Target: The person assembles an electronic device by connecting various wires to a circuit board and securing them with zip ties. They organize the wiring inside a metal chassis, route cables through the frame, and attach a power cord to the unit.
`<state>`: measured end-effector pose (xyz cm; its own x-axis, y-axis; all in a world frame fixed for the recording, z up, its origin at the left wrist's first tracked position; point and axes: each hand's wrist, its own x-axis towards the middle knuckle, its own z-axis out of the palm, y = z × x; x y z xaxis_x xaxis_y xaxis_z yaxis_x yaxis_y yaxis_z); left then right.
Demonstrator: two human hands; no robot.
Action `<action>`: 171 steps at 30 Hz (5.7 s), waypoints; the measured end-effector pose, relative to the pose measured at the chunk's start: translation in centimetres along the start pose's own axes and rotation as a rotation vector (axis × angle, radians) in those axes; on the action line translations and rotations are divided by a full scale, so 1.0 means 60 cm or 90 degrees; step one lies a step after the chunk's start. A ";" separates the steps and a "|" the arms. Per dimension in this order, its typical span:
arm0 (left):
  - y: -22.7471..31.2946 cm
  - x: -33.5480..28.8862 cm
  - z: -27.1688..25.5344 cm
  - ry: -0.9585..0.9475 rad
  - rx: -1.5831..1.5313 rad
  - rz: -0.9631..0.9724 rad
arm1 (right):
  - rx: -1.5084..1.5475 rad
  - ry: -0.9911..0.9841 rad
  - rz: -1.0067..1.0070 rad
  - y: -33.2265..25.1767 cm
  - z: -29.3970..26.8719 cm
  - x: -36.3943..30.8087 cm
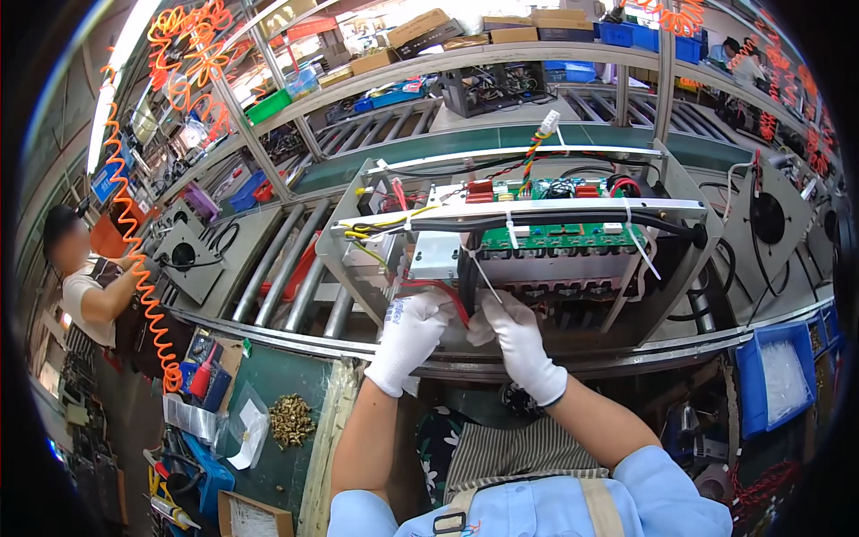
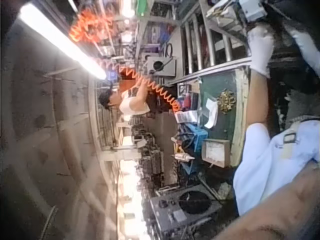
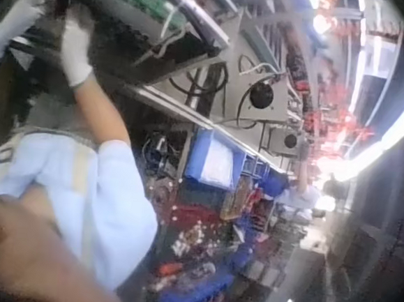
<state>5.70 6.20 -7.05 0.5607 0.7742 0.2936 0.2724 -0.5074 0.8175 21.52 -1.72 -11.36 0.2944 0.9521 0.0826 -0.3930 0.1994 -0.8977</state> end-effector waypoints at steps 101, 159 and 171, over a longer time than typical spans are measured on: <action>0.025 -0.131 0.093 -0.122 0.051 -0.092 | -0.542 -0.222 -0.338 -0.026 -0.041 -0.119; -0.070 -0.030 0.063 0.101 0.304 -0.007 | -0.162 0.104 0.017 0.069 -0.012 0.038; -0.051 -0.036 0.066 0.097 0.340 0.207 | -0.321 0.057 -0.248 0.044 -0.028 -0.032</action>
<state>6.74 4.60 -12.13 0.5733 0.5746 0.5841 0.4817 -0.8130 0.3269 21.38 -3.39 -14.59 0.4134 0.8043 0.4268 0.2087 0.3725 -0.9043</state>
